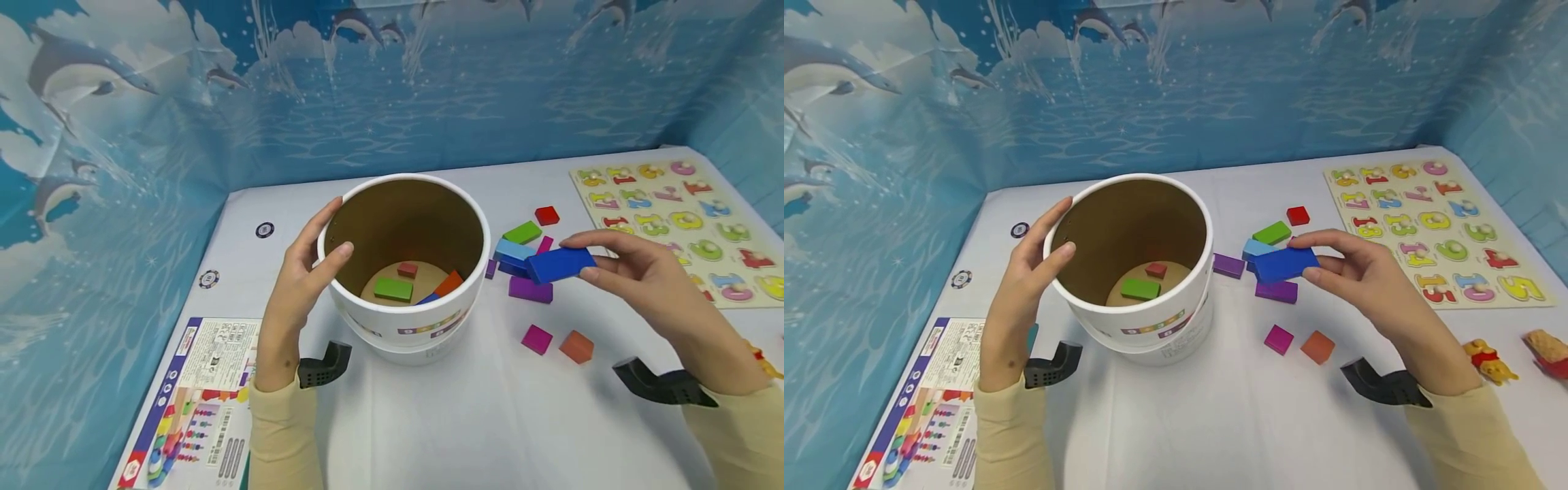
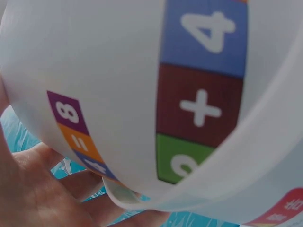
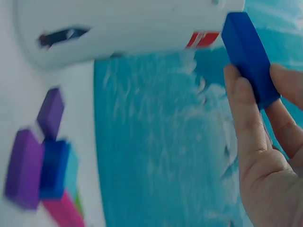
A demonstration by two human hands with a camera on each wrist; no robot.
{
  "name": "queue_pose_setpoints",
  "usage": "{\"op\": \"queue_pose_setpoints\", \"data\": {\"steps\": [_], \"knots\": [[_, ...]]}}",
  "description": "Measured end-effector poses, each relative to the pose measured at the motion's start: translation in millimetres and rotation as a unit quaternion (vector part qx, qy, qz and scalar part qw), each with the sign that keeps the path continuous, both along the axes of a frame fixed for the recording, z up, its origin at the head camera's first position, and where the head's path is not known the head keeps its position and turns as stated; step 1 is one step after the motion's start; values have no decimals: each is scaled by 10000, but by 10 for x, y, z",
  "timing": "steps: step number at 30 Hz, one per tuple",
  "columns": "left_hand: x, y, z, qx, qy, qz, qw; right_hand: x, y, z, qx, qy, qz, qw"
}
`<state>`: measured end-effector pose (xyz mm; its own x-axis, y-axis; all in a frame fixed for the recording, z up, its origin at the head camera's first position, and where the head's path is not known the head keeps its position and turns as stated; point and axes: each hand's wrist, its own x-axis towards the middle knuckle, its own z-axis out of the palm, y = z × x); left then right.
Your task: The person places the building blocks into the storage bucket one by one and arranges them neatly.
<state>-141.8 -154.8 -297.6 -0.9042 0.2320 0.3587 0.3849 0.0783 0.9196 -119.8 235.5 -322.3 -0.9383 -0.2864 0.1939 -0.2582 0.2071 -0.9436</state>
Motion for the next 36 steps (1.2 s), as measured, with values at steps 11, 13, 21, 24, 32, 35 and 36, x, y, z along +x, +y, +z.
{"op": "queue_pose_setpoints", "data": {"steps": [11,13,21,24,32,35,36], "knots": [[-2,-9,-20,-12,-73,9,10000,-518,-732,703,-795,-285,1051,9909],[2,-4,-26,-21,-126,10,9999,-643,-867,742,-448,-445,1173,9911],[-3,7,-29,-75,-165,31,9998,-1030,-1191,773,-279,-759,1964,9772],[-2,4,-14,-86,-149,55,9998,-1093,-1259,815,245,-452,2276,9724],[-4,6,4,-83,-140,66,9998,-1046,-1400,914,1866,499,2953,9357],[-6,4,3,-101,-128,89,9998,-1022,-1420,927,2280,670,3105,9204],[-5,4,3,-111,-127,97,9998,-1016,-1426,930,2387,692,3175,9151]]}}
